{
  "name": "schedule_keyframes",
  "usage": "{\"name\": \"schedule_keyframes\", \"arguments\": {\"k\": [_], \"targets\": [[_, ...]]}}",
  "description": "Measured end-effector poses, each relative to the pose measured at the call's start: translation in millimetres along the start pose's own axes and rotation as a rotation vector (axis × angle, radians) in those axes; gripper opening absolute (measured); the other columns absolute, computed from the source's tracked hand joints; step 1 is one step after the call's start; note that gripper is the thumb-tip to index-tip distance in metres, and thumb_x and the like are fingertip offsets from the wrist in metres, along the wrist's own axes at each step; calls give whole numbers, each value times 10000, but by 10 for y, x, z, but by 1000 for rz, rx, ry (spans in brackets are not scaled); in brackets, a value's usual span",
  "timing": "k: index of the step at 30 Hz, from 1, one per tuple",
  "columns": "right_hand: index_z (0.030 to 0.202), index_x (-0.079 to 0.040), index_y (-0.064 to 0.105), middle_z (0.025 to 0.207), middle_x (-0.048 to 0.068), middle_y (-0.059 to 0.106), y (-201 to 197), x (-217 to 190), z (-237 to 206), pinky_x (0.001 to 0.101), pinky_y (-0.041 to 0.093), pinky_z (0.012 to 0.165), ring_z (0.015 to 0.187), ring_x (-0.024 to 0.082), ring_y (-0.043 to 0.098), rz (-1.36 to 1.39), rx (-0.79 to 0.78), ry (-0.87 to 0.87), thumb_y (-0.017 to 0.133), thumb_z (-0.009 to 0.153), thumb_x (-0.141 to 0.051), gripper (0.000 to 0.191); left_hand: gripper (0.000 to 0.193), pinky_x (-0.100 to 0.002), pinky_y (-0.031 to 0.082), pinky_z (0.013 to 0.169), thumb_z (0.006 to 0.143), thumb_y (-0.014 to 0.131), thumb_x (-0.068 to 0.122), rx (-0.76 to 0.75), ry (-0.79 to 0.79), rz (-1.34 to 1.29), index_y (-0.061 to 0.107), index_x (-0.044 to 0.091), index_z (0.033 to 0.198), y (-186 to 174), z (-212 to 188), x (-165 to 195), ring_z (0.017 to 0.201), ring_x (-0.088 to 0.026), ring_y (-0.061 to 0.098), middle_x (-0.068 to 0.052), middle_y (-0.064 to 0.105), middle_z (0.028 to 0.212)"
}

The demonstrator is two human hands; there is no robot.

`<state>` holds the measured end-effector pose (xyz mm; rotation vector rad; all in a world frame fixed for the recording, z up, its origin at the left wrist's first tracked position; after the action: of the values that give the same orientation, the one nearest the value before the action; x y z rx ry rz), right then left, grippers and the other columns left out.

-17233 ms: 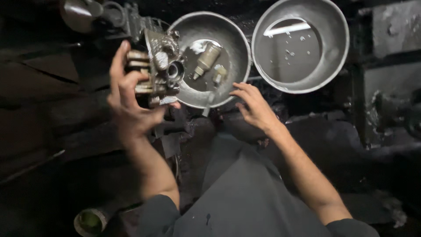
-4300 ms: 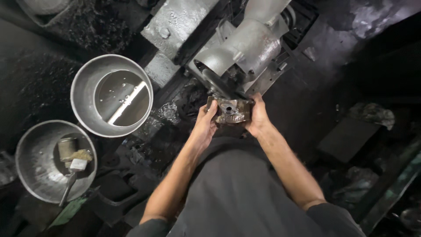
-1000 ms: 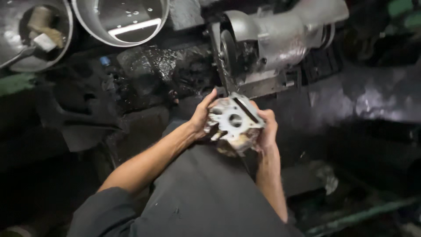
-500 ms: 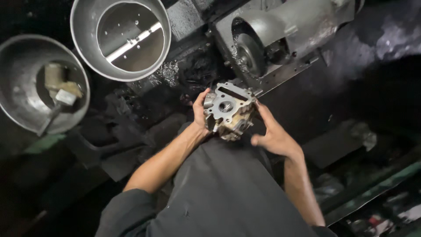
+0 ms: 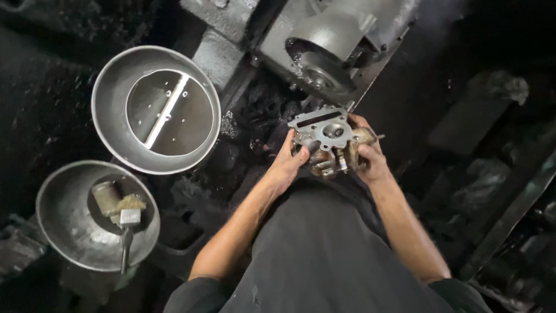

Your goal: The person wipes a small engine cylinder head with a cloth at a cluttered workbench, then carries it to a washing area and scrubs it with a brush in bowls of water. They then hold the part against a spinning bench grinder to grind its surfaces, turning it to work different sides.

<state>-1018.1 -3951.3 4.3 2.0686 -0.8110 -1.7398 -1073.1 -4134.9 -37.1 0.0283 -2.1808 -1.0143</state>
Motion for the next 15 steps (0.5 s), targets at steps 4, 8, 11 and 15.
{"name": "schedule_keyframes", "arguments": {"k": [4,8,11,15], "targets": [[1545,37,366,1476,164,535,-89,-54,22,433,437,1170,1383,286,536,-18,31,90,795,840,-462,964,909,-367,276,1233,920,760,433,-50,71,250,314,19,1595,31,111,77,1464,-228,395,-129,457,1562],[1554,23,374,1454,147,559,-195,-107,98,440,444,1167,1364,277,550,28,0,100,779,890,-483,928,900,-362,256,1241,923,750,420,28,95,242,327,7,1601,143,183,167,1484,-216,372,-129,441,1586],[1532,-1,395,1431,143,577,-351,-136,171,457,466,1147,1332,288,580,81,30,112,750,926,-455,836,909,-369,281,1230,890,783,354,48,115,214,303,25,1590,331,194,201,1470,-220,393,-131,447,1567],[1492,-35,424,1397,141,582,-578,-97,282,465,488,1122,1280,293,599,73,112,164,717,954,-400,713,889,-404,396,1167,816,834,266,186,124,213,360,16,1525,526,269,209,1362,-252,499,-158,527,1459]]}}
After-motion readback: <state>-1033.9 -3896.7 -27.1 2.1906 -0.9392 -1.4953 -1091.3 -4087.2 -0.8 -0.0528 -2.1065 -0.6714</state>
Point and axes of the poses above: each hand's wrist, its own z-axis towards the middle knuckle, its own y-axis out of the palm, x = y × z, the point moved 5 cm from there along z, towards the middle knuckle
